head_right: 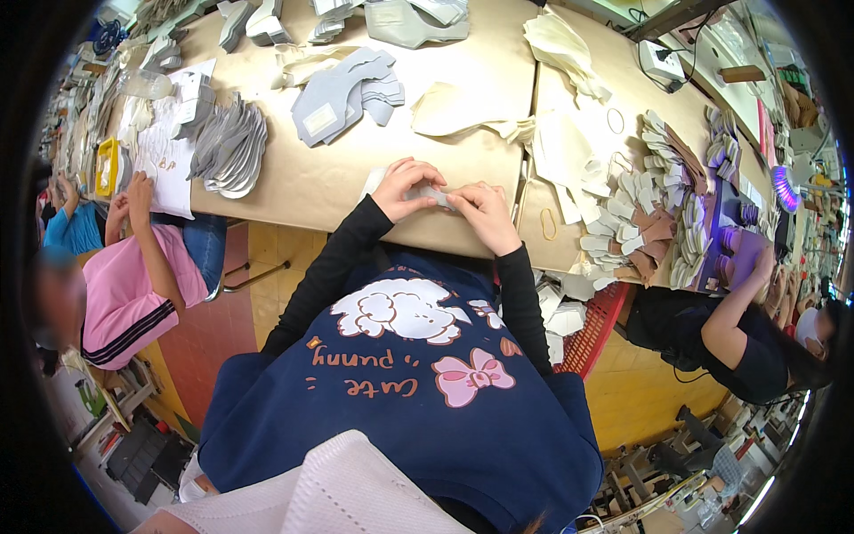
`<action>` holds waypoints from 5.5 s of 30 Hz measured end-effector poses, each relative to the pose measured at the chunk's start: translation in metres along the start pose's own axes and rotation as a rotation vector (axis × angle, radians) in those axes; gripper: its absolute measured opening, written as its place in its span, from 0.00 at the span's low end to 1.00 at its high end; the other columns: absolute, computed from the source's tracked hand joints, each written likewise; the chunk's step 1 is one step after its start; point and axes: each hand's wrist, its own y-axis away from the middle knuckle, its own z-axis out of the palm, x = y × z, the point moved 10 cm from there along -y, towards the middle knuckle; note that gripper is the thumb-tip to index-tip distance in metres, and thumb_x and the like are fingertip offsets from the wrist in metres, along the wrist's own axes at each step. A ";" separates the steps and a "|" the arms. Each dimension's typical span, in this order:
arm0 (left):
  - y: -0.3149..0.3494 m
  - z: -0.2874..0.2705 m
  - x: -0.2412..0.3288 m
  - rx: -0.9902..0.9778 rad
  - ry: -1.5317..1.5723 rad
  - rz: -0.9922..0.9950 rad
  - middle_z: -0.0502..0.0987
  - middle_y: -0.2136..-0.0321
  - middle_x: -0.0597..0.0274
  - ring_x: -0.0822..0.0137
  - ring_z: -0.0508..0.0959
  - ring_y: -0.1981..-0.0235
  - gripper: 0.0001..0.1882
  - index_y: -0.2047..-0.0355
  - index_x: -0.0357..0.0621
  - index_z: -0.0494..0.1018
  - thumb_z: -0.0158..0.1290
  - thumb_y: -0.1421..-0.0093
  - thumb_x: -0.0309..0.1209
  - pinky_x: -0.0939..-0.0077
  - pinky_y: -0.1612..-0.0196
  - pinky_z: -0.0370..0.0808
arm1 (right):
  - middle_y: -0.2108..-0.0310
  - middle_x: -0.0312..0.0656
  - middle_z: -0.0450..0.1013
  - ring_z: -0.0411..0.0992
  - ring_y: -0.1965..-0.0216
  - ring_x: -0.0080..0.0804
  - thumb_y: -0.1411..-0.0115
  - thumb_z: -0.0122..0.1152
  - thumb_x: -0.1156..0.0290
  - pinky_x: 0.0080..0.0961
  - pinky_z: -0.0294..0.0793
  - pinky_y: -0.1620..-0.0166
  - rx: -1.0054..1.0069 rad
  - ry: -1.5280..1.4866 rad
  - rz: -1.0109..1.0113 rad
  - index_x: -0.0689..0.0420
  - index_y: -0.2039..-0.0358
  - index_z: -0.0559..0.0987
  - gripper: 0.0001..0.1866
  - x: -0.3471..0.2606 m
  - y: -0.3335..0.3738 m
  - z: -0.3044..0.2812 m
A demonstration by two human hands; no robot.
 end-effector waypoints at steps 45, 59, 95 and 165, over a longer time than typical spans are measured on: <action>0.053 -0.002 0.029 0.252 -0.712 -0.020 0.70 0.41 0.70 0.63 0.68 0.39 0.23 0.44 0.58 0.73 0.54 0.42 0.29 0.56 0.38 0.62 | 0.69 0.31 0.72 0.68 0.63 0.33 0.49 0.70 0.64 0.33 0.61 0.58 0.347 0.398 -0.113 0.49 0.73 0.81 0.06 -0.019 0.008 -0.012; 0.062 0.009 0.018 0.147 -0.790 -0.042 0.63 0.35 0.66 0.64 0.62 0.34 0.27 0.37 0.54 0.65 0.52 0.37 0.41 0.53 0.34 0.57 | 0.44 0.32 0.69 0.61 0.41 0.36 0.40 0.60 0.63 0.43 0.52 0.39 0.284 0.751 -0.212 0.41 0.49 0.77 0.17 -0.037 0.010 0.021; 0.084 -0.042 -0.015 0.367 -0.555 -0.378 0.56 0.33 0.47 0.48 0.54 0.32 0.44 0.37 0.45 0.60 0.66 0.51 0.44 0.50 0.34 0.56 | 0.28 0.28 0.51 0.45 0.28 0.46 0.31 0.44 0.59 0.60 0.35 0.31 0.040 0.942 -0.135 0.38 0.32 0.61 0.26 -0.038 -0.032 0.097; 0.033 -0.071 -0.004 0.396 -0.098 -0.161 0.81 0.56 0.60 0.60 0.78 0.51 0.11 0.55 0.46 0.79 0.51 0.35 0.29 0.55 0.39 0.64 | 0.72 0.39 0.72 0.71 0.68 0.40 0.47 0.67 0.72 0.33 0.70 0.63 0.291 0.499 -0.542 0.57 0.71 0.78 0.05 -0.055 -0.094 -0.001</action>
